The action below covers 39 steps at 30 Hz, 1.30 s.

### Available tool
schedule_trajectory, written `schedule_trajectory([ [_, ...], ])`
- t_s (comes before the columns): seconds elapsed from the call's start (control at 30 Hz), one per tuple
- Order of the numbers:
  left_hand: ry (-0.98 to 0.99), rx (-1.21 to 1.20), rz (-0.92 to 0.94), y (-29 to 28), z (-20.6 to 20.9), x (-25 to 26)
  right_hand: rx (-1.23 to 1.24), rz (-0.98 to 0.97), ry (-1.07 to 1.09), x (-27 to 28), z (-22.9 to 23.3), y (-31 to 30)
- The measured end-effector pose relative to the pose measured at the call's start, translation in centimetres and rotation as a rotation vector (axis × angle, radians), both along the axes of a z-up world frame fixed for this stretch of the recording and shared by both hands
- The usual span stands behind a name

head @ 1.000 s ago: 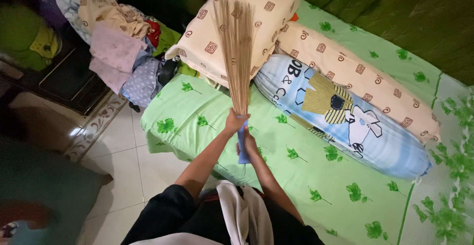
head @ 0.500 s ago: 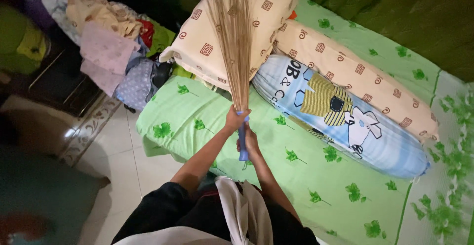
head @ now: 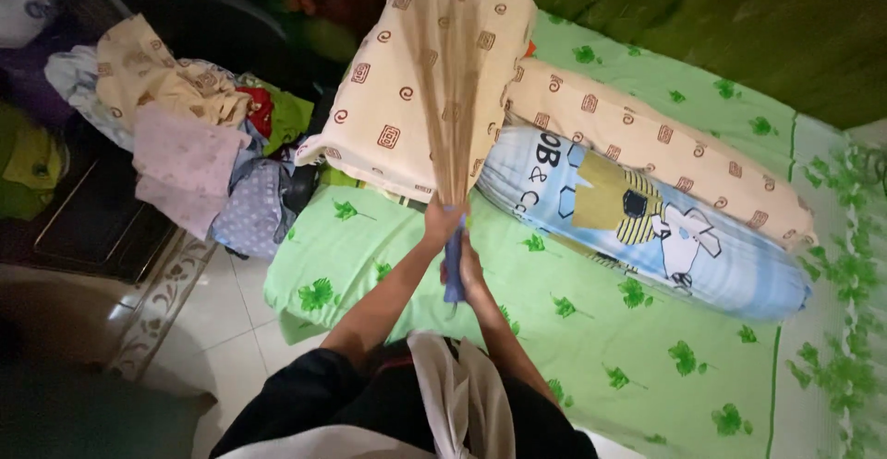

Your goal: Beating a mattress with a broom to remove dust and clean it.

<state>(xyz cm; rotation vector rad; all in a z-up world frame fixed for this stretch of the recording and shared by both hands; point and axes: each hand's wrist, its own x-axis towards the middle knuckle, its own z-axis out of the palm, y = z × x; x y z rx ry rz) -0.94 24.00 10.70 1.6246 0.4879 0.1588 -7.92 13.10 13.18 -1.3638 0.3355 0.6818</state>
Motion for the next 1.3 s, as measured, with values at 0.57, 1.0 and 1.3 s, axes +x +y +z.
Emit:
schedule_trajectory([
  [0.57, -0.325, -0.367, -0.095, 4.8, 5.9, 6.0, -0.01, -0.098, -0.273, 8.8, 1.1, 6.8],
  [1.0, -0.259, -0.342, -0.081, 6.0, 3.7, 9.0, 0.039, -0.089, -0.387, 11.7, -0.1, 7.3],
  [1.3, -0.303, -0.092, -0.18, 4.4, -0.5, 9.5, -0.08, -0.164, -0.265, 9.9, -0.5, 5.8],
])
